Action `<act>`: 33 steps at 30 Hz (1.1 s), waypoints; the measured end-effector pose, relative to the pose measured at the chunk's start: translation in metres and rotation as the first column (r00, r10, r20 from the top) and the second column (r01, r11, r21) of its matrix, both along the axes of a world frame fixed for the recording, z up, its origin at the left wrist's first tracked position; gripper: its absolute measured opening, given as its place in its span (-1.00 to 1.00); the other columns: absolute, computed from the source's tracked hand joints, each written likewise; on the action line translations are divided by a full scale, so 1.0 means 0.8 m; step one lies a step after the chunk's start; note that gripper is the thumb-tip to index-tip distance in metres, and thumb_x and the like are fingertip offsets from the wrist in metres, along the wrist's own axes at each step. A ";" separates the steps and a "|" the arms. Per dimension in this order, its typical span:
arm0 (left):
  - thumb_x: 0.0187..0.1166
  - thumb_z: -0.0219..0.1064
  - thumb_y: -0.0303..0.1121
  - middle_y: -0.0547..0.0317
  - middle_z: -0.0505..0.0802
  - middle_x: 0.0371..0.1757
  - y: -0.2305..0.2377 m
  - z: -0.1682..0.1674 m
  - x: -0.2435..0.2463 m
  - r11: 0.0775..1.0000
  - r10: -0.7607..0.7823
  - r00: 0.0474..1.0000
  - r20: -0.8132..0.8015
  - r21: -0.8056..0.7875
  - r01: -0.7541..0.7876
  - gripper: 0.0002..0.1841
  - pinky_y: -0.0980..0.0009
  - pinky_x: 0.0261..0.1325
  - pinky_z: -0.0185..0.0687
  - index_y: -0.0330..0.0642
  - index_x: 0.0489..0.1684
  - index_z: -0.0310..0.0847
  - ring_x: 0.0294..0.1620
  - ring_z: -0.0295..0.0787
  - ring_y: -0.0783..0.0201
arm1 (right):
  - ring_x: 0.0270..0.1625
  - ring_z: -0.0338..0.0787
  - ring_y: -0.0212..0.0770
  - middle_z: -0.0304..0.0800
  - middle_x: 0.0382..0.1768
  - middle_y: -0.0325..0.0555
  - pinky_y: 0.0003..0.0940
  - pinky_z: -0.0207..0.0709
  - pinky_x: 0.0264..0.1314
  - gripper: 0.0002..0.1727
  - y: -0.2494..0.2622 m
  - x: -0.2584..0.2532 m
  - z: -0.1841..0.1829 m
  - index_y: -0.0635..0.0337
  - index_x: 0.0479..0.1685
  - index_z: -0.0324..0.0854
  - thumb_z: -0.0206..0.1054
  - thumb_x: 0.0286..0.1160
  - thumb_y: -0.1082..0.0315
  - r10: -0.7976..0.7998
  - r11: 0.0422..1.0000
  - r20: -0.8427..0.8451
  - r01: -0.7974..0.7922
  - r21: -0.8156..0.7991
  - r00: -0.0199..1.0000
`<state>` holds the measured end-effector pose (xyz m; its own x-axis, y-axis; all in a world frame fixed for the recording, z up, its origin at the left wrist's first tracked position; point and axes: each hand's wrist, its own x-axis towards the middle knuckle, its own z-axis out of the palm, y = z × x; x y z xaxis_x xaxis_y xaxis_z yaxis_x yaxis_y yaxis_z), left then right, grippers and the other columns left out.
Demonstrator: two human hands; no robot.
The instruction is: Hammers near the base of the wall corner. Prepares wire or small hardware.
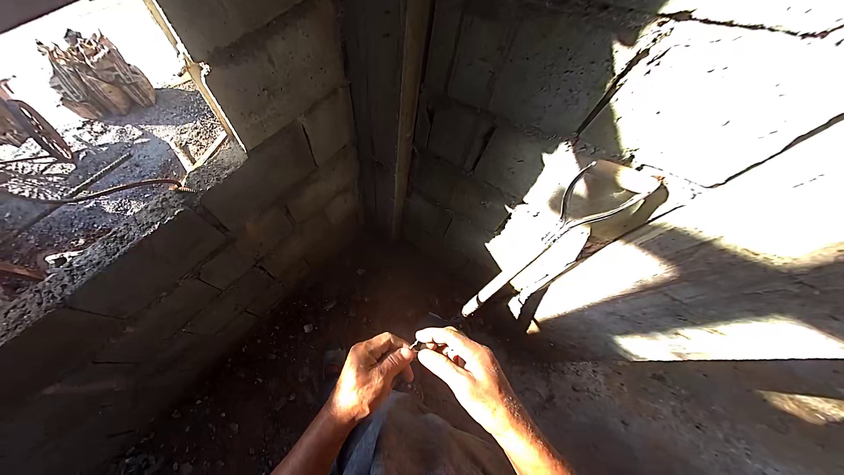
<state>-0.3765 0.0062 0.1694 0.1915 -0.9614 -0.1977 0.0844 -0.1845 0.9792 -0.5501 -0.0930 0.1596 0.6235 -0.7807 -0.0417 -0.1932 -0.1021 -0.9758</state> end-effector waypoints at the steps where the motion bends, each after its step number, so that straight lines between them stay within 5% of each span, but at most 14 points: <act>1: 0.77 0.20 -0.36 0.15 0.83 -0.45 0.000 0.001 0.000 1.000 0.012 0.999 -0.036 0.009 -0.011 -0.77 0.60 -0.59 0.34 -0.31 -0.15 0.76 -0.66 0.48 0.51 | -0.14 0.80 -0.45 0.84 -0.14 -0.37 -0.53 0.71 -0.09 -0.79 0.001 -0.001 -0.002 -0.04 -0.01 0.85 0.34 0.57 0.18 0.010 1.000 -0.015 -0.011 -0.011 1.000; 6: 0.77 0.20 -0.39 -0.01 0.84 -0.49 -0.002 0.008 -0.009 0.987 0.137 0.951 -0.276 0.123 -0.106 -0.76 0.63 -0.66 0.30 -0.37 -0.21 0.73 -0.75 0.46 0.50 | -0.10 0.80 -0.48 0.83 -0.18 -0.39 -0.56 0.74 -0.05 -0.86 0.009 0.000 -0.007 -0.02 -0.24 0.85 0.38 0.56 0.24 -0.035 0.977 0.025 0.039 -0.211 0.999; 12: 0.73 0.22 -0.41 0.06 0.77 -0.60 -0.001 0.006 -0.005 0.980 0.145 0.797 -0.586 0.196 -0.034 -0.77 0.66 -0.72 0.35 -0.32 -0.34 0.69 -0.80 0.47 0.52 | 0.36 0.79 -0.36 0.72 0.47 -0.22 -0.39 0.74 0.37 -0.83 0.004 -0.003 -0.004 0.08 -0.29 0.82 0.35 0.62 0.30 0.083 0.878 0.090 -0.030 -0.478 0.993; 14: 0.72 0.22 -0.41 0.12 0.74 -0.65 0.000 0.006 -0.001 0.978 0.117 0.770 -0.627 0.208 0.020 -0.76 0.66 -0.72 0.36 -0.28 -0.39 0.68 -0.81 0.48 0.52 | 0.30 0.82 -0.38 0.76 0.44 -0.22 -0.41 0.75 0.35 -0.83 0.000 -0.005 -0.001 0.11 -0.25 0.82 0.34 0.64 0.32 0.157 0.864 0.088 -0.094 -0.496 0.984; 18: 0.64 0.33 -0.40 0.14 0.72 -0.69 0.000 0.007 0.004 0.978 0.073 0.769 -0.635 0.195 0.068 -0.79 0.66 -0.72 0.39 -0.27 -0.44 0.69 -0.80 0.51 0.51 | 0.14 0.85 -0.38 0.89 0.05 -0.20 -0.50 0.78 0.20 -0.85 -0.001 -0.005 0.002 0.17 -0.31 0.82 0.36 0.58 0.40 0.203 0.877 0.141 -0.116 -0.465 0.969; 22: 0.55 0.43 -0.45 0.01 0.83 -0.50 0.004 0.007 0.010 0.996 -0.010 0.853 -0.521 0.070 0.054 -0.91 0.63 -0.59 0.48 -0.31 -0.26 0.80 -0.68 0.59 0.48 | 0.08 0.87 -0.32 0.89 -0.01 -0.24 -0.44 0.81 0.14 -0.89 0.002 -0.003 0.007 0.11 -0.25 0.84 0.39 0.53 0.41 0.126 0.954 0.207 -0.061 -0.294 0.970; 26: 0.59 0.43 -0.42 0.04 0.89 -0.39 0.007 0.015 0.005 1.000 0.015 0.994 -0.106 -0.008 -0.016 -0.88 0.61 -0.53 0.46 -0.31 -0.17 0.83 -0.60 0.60 0.49 | 0.00 0.88 -0.28 0.92 -0.08 -0.23 -0.40 0.80 0.05 -0.88 0.001 -0.004 0.011 0.06 -0.33 0.87 0.42 0.51 0.36 0.045 0.998 0.191 -0.035 -0.055 0.981; 30: 0.60 0.42 -0.43 0.11 0.91 -0.31 0.006 0.014 -0.004 0.992 0.072 0.989 0.130 -0.110 -0.058 -0.82 0.54 -0.40 0.66 -0.25 0.05 0.83 -0.49 0.74 0.41 | -0.15 0.86 -0.23 0.91 -0.25 -0.15 -0.33 0.77 -0.04 -0.87 -0.004 -0.003 0.016 0.09 -0.35 0.88 0.42 0.47 0.34 0.007 0.981 0.157 -0.038 0.190 0.988; 33: 0.63 0.39 -0.42 0.16 0.91 -0.35 0.004 0.012 -0.002 0.990 0.054 0.973 0.223 -0.138 -0.024 -0.86 0.50 -0.36 0.71 -0.23 -0.05 0.86 -0.46 0.77 0.41 | -0.21 0.90 -0.18 0.90 -0.33 -0.02 -0.29 0.82 -0.01 -0.86 -0.004 -0.002 0.024 0.22 -0.36 0.82 0.37 0.49 0.40 0.021 0.925 0.137 -0.071 0.374 0.990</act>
<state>-0.3780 0.0095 0.1789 0.2543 -0.9670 -0.0157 -0.1373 -0.0522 0.9891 -0.5519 -0.0966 0.1785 0.6782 -0.6931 -0.2442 -0.0676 0.2721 -0.9599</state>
